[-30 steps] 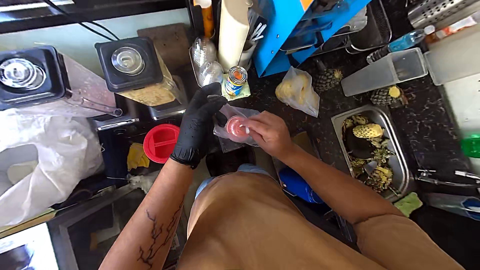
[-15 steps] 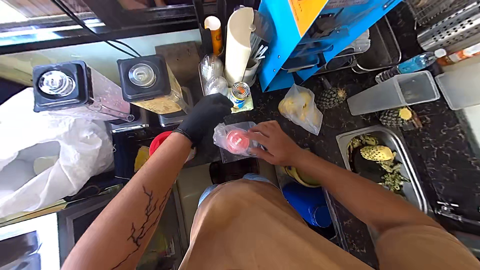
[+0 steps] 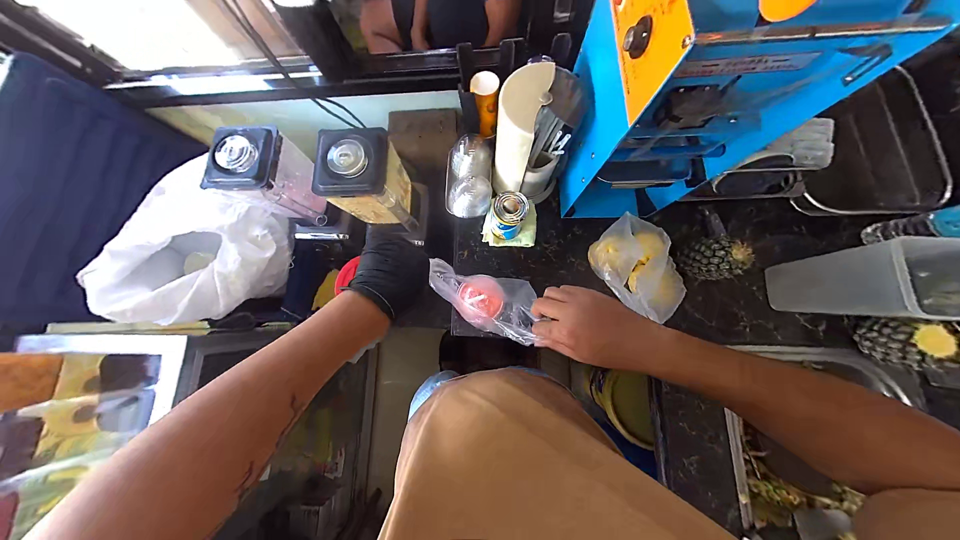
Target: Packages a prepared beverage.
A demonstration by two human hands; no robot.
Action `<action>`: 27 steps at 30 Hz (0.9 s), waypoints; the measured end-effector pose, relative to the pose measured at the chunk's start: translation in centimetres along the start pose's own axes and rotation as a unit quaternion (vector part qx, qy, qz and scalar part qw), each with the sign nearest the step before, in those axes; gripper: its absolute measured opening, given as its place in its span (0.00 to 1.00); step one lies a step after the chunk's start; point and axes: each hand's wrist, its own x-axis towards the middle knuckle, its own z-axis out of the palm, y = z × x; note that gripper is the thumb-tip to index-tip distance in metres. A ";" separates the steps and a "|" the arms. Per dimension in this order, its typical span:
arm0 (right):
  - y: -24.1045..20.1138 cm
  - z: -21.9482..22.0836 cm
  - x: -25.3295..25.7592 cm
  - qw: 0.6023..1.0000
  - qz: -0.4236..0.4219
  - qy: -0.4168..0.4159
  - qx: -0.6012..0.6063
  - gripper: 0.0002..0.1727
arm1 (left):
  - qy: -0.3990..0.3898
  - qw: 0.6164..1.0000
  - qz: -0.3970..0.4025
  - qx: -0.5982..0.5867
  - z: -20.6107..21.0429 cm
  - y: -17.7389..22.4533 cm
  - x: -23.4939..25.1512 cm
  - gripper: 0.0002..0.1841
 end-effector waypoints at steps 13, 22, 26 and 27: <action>-2.2 -2.5 20.0 0.969 -0.086 -0.229 0.048 0.08 | 0.077 0.181 0.077 -0.977 14.9 10.4 -3.1 0.45; 3.1 0.3 21.8 0.937 -0.014 -0.324 0.129 0.13 | 0.221 0.736 -0.304 -0.563 12.3 11.3 -2.4 0.25; 3.7 0.2 21.2 0.940 0.047 -0.319 0.112 0.16 | 0.295 0.822 -0.276 -0.402 11.1 11.9 -2.3 0.17; 3.9 0.3 21.0 0.942 0.056 -0.309 0.120 0.18 | 0.290 0.837 -0.264 -0.382 10.7 11.9 -2.3 0.12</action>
